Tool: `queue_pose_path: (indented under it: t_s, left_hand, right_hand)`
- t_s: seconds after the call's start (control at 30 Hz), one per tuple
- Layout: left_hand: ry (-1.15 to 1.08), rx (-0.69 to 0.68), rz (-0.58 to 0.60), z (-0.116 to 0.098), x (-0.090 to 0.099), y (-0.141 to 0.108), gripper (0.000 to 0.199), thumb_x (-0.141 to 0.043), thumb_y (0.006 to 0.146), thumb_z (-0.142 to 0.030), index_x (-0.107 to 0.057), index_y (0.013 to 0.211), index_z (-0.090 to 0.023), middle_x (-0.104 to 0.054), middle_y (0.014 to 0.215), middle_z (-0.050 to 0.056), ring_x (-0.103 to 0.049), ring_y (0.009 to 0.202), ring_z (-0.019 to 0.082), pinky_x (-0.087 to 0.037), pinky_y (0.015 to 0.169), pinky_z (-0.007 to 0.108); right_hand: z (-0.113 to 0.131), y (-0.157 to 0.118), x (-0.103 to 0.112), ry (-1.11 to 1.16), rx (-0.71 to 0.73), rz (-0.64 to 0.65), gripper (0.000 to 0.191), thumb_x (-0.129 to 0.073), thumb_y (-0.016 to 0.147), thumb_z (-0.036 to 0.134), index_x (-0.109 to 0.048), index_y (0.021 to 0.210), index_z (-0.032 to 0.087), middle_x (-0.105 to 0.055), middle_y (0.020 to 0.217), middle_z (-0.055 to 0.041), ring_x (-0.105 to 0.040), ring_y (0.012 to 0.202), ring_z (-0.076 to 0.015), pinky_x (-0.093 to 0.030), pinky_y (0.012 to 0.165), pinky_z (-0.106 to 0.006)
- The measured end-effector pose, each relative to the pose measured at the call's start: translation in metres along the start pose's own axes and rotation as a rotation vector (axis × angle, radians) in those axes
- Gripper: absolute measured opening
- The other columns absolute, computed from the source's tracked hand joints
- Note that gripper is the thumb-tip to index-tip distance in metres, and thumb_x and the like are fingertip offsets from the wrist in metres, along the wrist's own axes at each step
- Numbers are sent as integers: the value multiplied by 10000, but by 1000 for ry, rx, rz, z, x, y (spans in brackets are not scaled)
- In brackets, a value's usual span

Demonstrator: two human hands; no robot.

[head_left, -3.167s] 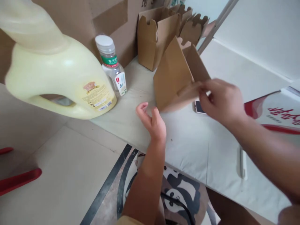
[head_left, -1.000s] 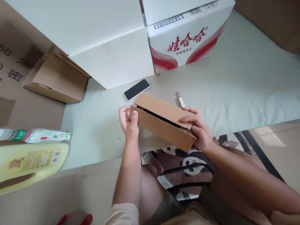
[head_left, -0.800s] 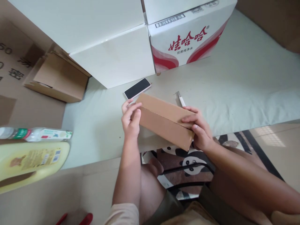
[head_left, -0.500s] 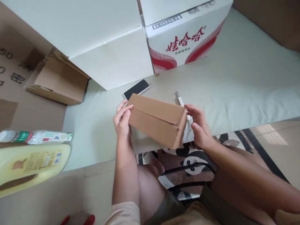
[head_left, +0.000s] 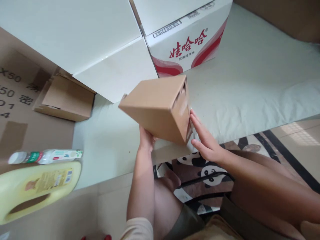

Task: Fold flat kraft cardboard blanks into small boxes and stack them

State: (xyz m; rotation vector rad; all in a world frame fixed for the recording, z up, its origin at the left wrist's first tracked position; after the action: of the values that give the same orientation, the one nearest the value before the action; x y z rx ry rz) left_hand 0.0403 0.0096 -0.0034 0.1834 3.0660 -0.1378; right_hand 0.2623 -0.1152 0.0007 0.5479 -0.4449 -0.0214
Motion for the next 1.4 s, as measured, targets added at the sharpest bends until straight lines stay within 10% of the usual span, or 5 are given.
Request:
queue_pose_path:
  t_s: [0.47, 0.63, 0.77, 1.17, 1.4]
  left_hand:
    - [459, 364, 456, -1, 4, -8, 697, -502, 888, -805, -690, 671, -170, -652, 556, 60, -341, 343, 83, -208, 370, 254]
    - [479, -246, -12, -26, 6, -6, 476, -683, 856, -631, -749, 1049, -201, -781, 1017, 118, -740, 884, 231, -596, 754, 358]
    - [556, -785, 74, -40, 2, -14, 439, -542, 969, -579, -737, 1185, -251, -696, 1362, 93, -512, 1448, 309, -354, 1243, 558]
    - [515, -796, -105, -5, -8, -10, 605, -271, 1030, -627, -702, 1200, -238, -645, 1346, 100, -455, 1469, 297, -251, 1290, 531]
    - [574, -863, -76, -8, -10, -14, 566, -251, 1051, -551, -690, 1223, -238, -642, 1358, 100, -483, 1442, 295, -277, 1280, 542]
  right_hand:
    - [0, 8, 24, 4, 22, -145, 406, -491, 1009, 438, -652, 1354, 297, -597, 1518, -76, -440, 1519, -318, -326, 1271, -631]
    - [2, 12, 19, 63, -6, -70, 391, -545, 1002, 392, -648, 1371, 315, -474, 1623, -79, -465, 1504, -302, -409, 1234, -571]
    - [7, 15, 12, 128, 55, 99, 434, -517, 1010, 482, -643, 1394, 323, -459, 1638, -65, -431, 1529, -295, -378, 1256, -554]
    - [-46, 23, 18, -829, -479, 116, 441, -548, 898, 330, -664, 1295, 177, -730, 1097, -191, -672, 918, -341, -527, 800, -492]
    - [-48, 35, 32, -293, -748, -14, 474, -506, 822, 281, -603, 1281, 214, -635, 658, -7, -541, 585, -202, -410, 572, -321]
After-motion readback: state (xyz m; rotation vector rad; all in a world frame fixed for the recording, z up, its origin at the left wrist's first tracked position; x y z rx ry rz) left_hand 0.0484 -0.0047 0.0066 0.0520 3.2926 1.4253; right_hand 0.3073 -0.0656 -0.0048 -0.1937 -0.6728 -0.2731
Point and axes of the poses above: each hand's wrist, its own y-axis towards the middle knuckle, its own x-axis out of the back of the hand, z = x × y, the point moved 1 cm from there along y, towards the middle knuckle
